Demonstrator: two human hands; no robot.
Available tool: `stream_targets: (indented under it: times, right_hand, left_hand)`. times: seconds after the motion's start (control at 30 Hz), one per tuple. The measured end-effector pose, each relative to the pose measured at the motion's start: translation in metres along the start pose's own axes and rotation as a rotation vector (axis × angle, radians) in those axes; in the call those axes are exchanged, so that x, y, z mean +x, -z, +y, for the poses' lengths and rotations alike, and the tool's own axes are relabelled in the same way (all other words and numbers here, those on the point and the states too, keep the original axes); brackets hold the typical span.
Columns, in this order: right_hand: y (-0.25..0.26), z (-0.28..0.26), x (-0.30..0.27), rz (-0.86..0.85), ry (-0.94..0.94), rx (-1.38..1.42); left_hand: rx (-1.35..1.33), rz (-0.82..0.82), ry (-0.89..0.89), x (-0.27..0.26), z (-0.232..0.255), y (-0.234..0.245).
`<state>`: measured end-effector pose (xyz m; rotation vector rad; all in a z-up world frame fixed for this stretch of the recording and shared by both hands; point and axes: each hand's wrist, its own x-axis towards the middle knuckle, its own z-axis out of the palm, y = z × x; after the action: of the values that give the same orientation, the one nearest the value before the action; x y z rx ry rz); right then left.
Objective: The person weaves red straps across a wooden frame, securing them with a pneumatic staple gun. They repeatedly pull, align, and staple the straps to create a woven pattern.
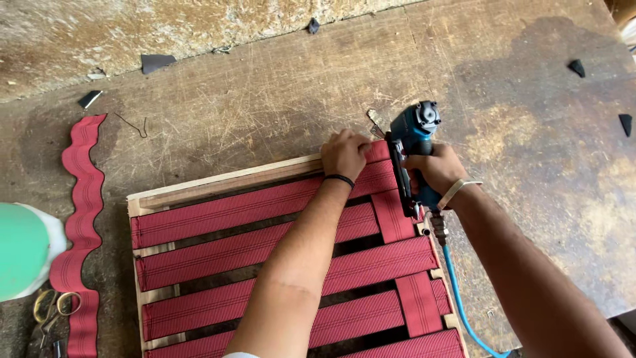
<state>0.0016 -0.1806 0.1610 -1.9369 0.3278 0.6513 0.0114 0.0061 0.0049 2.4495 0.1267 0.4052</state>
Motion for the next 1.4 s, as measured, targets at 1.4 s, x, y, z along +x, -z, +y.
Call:
stream_targets:
  times: [1.4]
  right_hand:
    - [-0.046, -0.005, -0.002, -0.045, 0.022, -0.326]
  left_hand:
    - [-0.544, 0.264, 0.061, -0.006, -0.034, -0.001]
